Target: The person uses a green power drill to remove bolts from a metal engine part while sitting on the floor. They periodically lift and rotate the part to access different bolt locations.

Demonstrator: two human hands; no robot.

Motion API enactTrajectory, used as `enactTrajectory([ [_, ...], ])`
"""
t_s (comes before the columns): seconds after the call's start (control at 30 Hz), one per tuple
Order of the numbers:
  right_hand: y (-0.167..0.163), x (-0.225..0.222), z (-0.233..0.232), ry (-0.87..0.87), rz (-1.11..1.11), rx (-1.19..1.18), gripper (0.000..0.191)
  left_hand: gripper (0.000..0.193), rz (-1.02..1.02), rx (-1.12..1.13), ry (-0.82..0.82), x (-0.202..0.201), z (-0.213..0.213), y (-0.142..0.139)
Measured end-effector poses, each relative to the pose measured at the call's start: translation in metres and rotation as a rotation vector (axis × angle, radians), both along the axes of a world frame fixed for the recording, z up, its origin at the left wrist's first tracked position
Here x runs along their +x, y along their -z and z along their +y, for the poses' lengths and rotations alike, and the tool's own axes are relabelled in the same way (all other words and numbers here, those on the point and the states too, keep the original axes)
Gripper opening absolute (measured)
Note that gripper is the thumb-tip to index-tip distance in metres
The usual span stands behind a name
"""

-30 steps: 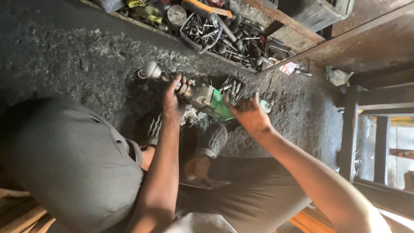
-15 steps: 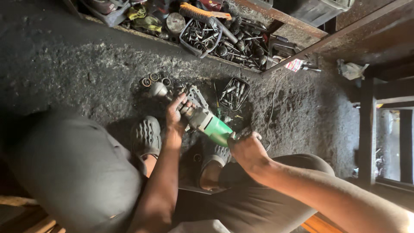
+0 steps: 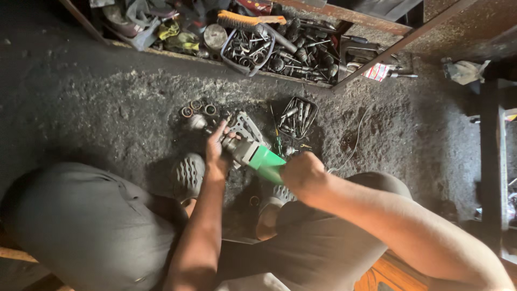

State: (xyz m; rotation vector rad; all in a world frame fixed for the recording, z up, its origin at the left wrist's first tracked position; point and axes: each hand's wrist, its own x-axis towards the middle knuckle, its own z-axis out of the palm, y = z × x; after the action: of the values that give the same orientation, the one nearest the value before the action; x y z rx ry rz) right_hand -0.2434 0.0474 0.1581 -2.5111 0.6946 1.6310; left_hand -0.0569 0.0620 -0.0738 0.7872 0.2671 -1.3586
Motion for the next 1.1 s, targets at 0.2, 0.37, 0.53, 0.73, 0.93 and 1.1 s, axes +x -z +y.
enactTrajectory([
  [0.2, -0.033, -0.023, -0.044, 0.213, -0.101, 0.158, 0.044, 0.048, -1.278, 0.409, 0.843, 0.014, -0.052, -0.069],
  [0.37, -0.029, -0.064, -0.076, 0.495, -0.014, 0.18, 0.052, 0.054, -1.737, 0.281, 0.614, 0.082, -0.095, -0.197],
  [0.53, -0.005, -0.144, -0.12, 0.827, -0.095, 0.112, 0.051, 0.059, -2.279, 0.477, 1.052, 0.121, -0.095, -0.31],
  [0.73, 0.077, -0.224, -0.165, 0.97, 0.074, 0.03, 0.058, 0.063, -2.24, 0.333, 1.463, 0.1, -0.078, -0.337],
  [0.93, 0.155, -0.248, -0.153, 1.055, 0.084, 0.092, 0.068, 0.062, -2.26, 0.105, 1.531, 0.048, -0.1, -0.342],
  [1.1, 0.189, -0.214, -0.125, 1.085, 0.052, 0.186, 0.061, 0.063, -2.098, -0.057, 1.49, 0.043, -0.076, -0.336],
])
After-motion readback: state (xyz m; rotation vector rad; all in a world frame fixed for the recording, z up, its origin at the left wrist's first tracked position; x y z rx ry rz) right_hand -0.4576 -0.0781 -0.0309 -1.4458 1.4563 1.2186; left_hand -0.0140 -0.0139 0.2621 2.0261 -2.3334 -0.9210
